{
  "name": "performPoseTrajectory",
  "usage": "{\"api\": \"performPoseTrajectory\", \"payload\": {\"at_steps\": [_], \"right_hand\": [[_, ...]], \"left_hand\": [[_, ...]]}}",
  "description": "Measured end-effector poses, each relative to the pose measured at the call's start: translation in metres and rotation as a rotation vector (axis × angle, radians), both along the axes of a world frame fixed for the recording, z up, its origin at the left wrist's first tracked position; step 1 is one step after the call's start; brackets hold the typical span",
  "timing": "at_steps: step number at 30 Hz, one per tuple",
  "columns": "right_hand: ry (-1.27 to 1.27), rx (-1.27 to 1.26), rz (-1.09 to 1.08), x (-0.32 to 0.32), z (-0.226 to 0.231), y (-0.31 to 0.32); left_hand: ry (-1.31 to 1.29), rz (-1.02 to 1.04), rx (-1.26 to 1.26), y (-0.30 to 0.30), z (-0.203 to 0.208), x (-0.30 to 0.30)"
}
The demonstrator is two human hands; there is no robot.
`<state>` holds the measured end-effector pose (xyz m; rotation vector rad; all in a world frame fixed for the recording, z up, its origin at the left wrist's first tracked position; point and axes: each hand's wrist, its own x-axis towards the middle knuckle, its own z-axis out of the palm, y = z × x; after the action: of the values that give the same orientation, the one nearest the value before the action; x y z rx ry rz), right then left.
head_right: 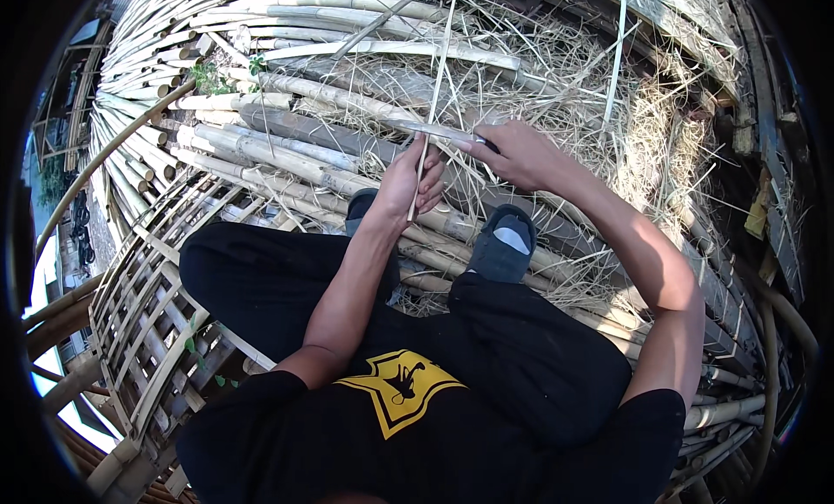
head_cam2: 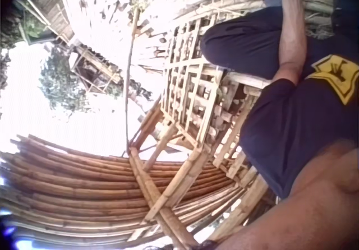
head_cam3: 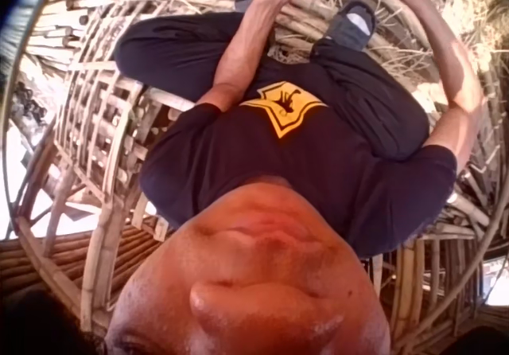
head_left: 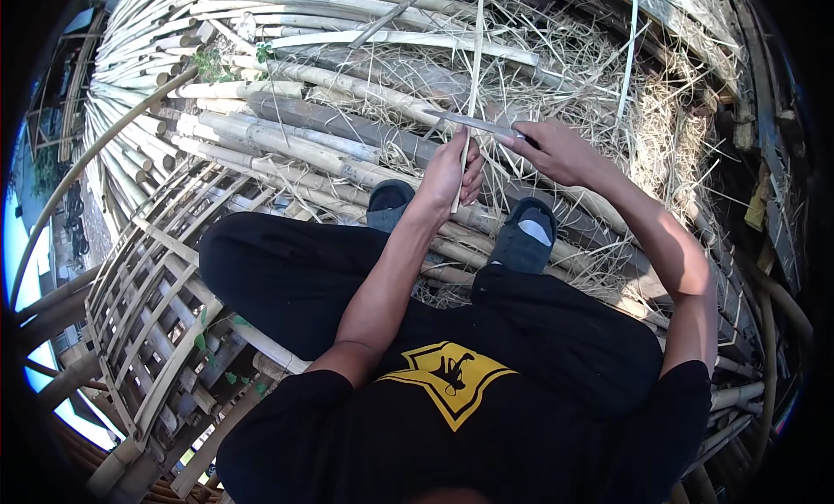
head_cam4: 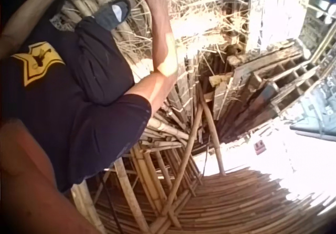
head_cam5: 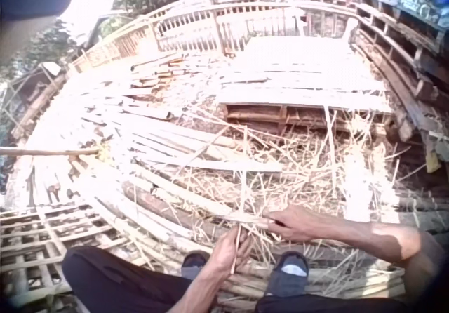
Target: The person holds a bamboo strip and uses a knife to shave and peel thin layers off the piece.
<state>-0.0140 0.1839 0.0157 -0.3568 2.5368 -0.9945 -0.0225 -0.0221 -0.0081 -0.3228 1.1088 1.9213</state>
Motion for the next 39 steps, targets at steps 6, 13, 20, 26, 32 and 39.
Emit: {"api": "performPoseTrajectory", "payload": {"at_steps": [6, 13, 20, 26, 32, 39], "right_hand": [[-0.059, 0.008, 0.087, 0.017, -0.002, -0.012], [0.140, 0.070, 0.079, 0.019, -0.012, -0.014], [0.224, 0.198, -0.055, -0.002, -0.024, -0.001], [0.360, 0.391, -0.275, -0.029, -0.032, 0.080], [0.091, 0.158, -0.163, -0.005, -0.035, 0.035], [0.268, 0.124, 0.098, 0.003, -0.033, 0.020]], "left_hand": [[-0.027, 0.007, 0.006, 0.000, -0.001, 0.002], [-0.091, 0.070, 0.087, 0.002, 0.008, 0.006], [-0.156, 0.114, 0.152, 0.000, 0.001, 0.007], [-0.120, -0.038, 0.145, 0.010, 0.018, 0.014], [-0.082, 0.010, 0.107, 0.007, 0.010, 0.012], [-0.065, -0.020, 0.074, 0.008, 0.012, 0.015]]}}
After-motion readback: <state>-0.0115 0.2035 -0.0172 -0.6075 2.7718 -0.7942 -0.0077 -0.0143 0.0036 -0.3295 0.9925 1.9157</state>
